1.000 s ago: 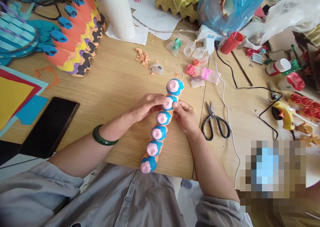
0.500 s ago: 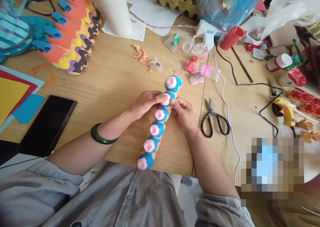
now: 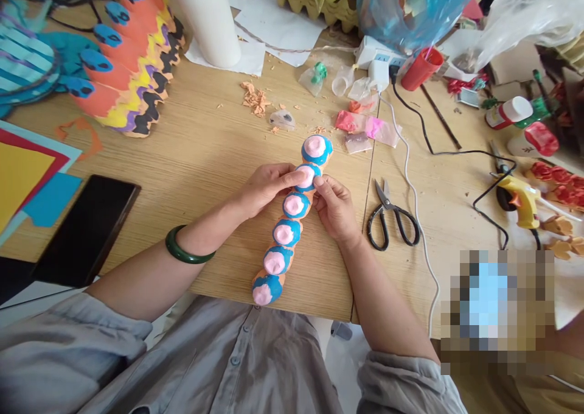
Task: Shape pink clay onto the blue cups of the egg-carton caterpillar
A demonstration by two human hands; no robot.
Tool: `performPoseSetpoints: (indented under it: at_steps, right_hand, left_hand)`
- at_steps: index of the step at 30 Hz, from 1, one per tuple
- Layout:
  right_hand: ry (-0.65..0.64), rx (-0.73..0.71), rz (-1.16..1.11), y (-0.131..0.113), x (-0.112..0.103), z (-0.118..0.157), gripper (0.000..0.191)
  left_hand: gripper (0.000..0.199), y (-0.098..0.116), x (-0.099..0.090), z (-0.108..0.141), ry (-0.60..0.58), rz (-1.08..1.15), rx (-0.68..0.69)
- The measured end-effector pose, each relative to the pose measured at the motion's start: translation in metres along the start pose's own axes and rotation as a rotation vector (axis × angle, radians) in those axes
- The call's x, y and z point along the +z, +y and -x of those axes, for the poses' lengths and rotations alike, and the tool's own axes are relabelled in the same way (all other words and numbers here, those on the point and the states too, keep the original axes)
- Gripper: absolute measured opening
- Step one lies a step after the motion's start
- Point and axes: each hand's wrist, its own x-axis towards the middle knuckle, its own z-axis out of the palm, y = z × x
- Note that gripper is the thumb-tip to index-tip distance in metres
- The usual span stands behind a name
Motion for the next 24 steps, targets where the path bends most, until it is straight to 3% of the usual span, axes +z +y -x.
performPoseSetpoints:
  at_steps: [5,12,16,21,24]
  right_hand:
    - [0.010,0.057,-0.040,-0.004,0.003,0.000,0.039]
    - [-0.042,0.088,-0.020,-0.004,0.000,-0.001,0.037]
    - [0.037,0.078,-0.077,-0.003,-0.003,-0.002,0.037]
    - [0.093,0.028,-0.074,-0.003,-0.007,-0.003,0.032]
    - [0.113,-0.030,-0.064,-0.003,-0.006,-0.002,0.032]
  left_hand:
    - [0.056,0.000,0.000,-0.002,0.063,0.198,-0.033]
    - [0.056,-0.001,-0.001,-0.002,0.002,0.243,-0.025]
    - [0.056,-0.001,-0.002,0.000,-0.074,0.220,-0.003]
    - [0.063,0.003,-0.008,0.000,-0.203,0.194,-0.111]
    - [0.062,0.002,-0.010,-0.002,-0.292,0.194,-0.109]
